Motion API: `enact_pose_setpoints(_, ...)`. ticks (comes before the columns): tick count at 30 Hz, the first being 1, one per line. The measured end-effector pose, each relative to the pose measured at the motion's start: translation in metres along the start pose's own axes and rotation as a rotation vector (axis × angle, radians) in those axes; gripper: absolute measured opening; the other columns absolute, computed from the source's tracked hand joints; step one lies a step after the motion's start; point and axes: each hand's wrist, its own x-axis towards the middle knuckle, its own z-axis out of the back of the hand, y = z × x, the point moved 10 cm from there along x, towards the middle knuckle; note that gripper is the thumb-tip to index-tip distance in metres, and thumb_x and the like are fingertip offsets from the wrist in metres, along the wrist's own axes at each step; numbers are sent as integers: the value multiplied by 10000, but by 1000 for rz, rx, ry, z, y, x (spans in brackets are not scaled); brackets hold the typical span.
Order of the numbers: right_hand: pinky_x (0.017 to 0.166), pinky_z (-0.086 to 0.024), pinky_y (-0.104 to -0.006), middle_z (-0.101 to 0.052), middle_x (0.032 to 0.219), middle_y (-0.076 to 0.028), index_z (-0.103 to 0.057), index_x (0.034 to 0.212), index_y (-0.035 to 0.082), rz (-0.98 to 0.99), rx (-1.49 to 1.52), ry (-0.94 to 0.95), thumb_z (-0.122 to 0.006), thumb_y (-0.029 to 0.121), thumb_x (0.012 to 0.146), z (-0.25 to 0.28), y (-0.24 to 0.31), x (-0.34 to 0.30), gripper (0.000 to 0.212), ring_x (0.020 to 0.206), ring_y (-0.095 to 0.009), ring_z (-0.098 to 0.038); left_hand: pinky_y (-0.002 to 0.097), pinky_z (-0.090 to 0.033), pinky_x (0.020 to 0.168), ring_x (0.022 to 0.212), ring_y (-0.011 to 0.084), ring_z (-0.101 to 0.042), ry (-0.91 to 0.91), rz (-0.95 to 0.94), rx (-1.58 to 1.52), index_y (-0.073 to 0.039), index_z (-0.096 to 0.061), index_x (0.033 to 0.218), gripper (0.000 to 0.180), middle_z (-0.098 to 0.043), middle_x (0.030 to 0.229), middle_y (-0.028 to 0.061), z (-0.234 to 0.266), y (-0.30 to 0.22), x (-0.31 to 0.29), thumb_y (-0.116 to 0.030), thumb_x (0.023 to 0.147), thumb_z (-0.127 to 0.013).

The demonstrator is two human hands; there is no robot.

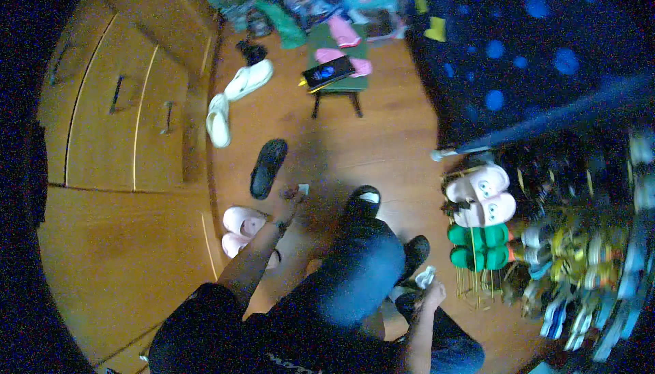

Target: The person wipes a clog-style shoe with a cloth, cleaning the upper surface and the side of the sole.

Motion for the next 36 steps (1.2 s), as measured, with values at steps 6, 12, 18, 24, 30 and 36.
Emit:
enact_pose_setpoints(6, 776, -606, -404, -696, 1062, -144, -606, 1235, 31, 170, 341, 187, -611, 30, 918, -83, 143, -98, 316, 894, -265, -699, 280, -537, 825, 873, 143, -652, 159, -461, -263, 10, -672, 1046, 139, -693, 968, 57, 30, -286, -69, -37, 915, -674)
enact_pose_setpoints(12, 564, -462, -219, -629, 783, 29, -680, 1034, 40, 435, 308, 374, -754, 136, 879, -68, 223, -225, 196, 660, -44, -555, 252, -513, 739, 815, 136, -635, 764, -955, -78, 13, -688, 965, 86, -659, 930, 78, -85, -457, -248, 8, 880, -678)
enact_pose_setpoints(18, 710, -508, -281, -687, 847, -40, -716, 988, 8, 810, -14, 205, -767, 196, 869, 12, 211, -277, 228, 780, -106, -617, 305, -529, 761, 854, 234, -673, 1141, -1184, 126, 29, -708, 981, 124, -685, 923, 153, -162, -448, -405, -3, 879, -647)
enact_pose_setpoints(24, 695, -532, -367, -695, 839, -144, -719, 922, 4, 898, -49, -88, -749, 203, 850, 99, 194, -325, 214, 764, -262, -680, 207, -519, 744, 822, 65, -640, 1446, -828, 39, 18, -614, 1063, 194, -682, 906, 24, -216, -407, -453, 69, 885, -671)
enact_pose_setpoints(30, 678, -506, -369, -647, 832, -125, -692, 880, 5, 964, -14, -205, -740, 171, 850, 157, 173, -337, 175, 756, -274, -649, 186, -458, 680, 737, 40, -557, 1481, -1000, 120, 10, -652, 985, 111, -636, 852, -20, -248, -407, -507, 18, 886, -702)
enact_pose_setpoints(36, 675, -492, -385, -607, 811, -120, -672, 841, 6, 1003, 109, -362, -720, 128, 824, 184, 165, -332, 133, 758, -286, -618, 196, -472, 707, 764, 45, -577, 1477, -846, 75, 15, -662, 1058, 183, -654, 864, -10, -274, -399, -517, 0, 886, -722)
